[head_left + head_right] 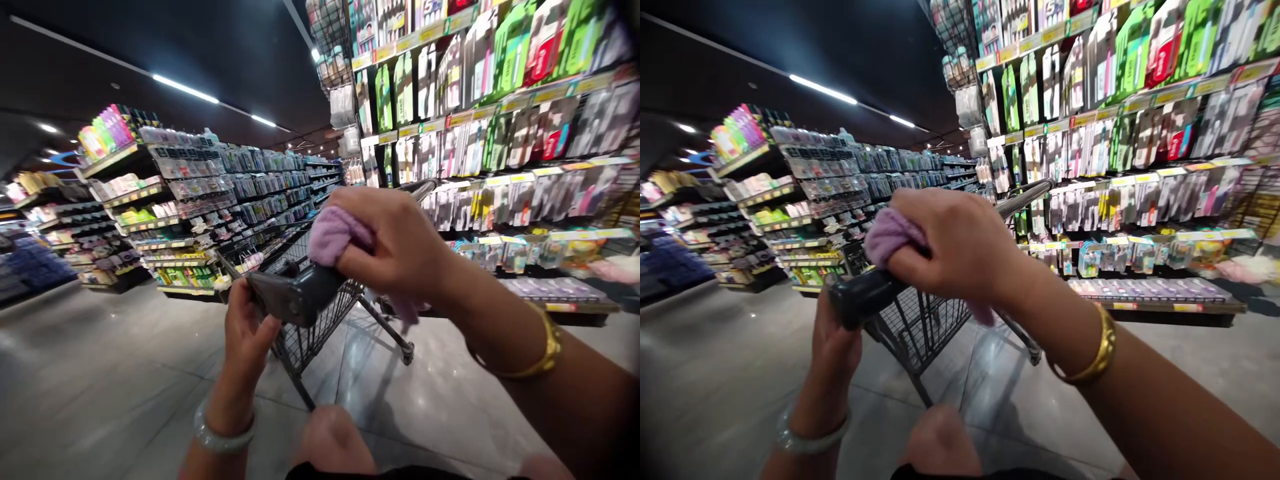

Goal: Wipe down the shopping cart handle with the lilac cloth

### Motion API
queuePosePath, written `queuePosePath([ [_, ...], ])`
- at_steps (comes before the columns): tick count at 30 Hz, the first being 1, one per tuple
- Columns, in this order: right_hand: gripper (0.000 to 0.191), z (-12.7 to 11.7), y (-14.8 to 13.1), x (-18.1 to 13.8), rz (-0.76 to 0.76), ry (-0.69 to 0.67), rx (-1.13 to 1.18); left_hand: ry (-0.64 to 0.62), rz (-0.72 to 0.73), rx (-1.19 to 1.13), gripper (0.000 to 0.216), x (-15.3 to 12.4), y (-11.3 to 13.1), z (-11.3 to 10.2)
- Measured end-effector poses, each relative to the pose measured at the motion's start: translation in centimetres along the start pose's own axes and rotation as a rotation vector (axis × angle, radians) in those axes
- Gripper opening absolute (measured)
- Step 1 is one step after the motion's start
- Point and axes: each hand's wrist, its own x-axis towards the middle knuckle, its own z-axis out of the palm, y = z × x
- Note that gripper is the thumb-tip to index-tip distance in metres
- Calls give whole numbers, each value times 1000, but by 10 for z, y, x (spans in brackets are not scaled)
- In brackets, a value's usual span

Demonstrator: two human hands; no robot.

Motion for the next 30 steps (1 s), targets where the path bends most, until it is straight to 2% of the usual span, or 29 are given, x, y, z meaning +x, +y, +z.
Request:
queuePosePath([
  [6, 17, -3, 22, 0, 143, 70, -86, -20, -8, 1, 53, 7, -5, 6],
  [10, 23, 7, 8, 1, 177, 84, -197, 57, 13, -21, 54, 7, -10, 4],
  [15, 19, 25, -9, 6, 66, 50, -203, 123, -49, -84, 58, 8, -19, -26],
  [19, 22, 33, 6, 9, -34, -37, -159, 124, -110, -117, 57, 13, -28, -55],
  [23, 34, 44, 16, 13, 29, 19, -122, 129, -128, -92, 65, 18, -32, -67],
  [27, 45, 69, -13, 25, 60, 24, -121, 141, -143, -108, 68, 24, -38, -73],
  [30, 38, 81, -30, 32, -32, -27, -71, 205, -171, -127, 58, 30, -42, -81],
])
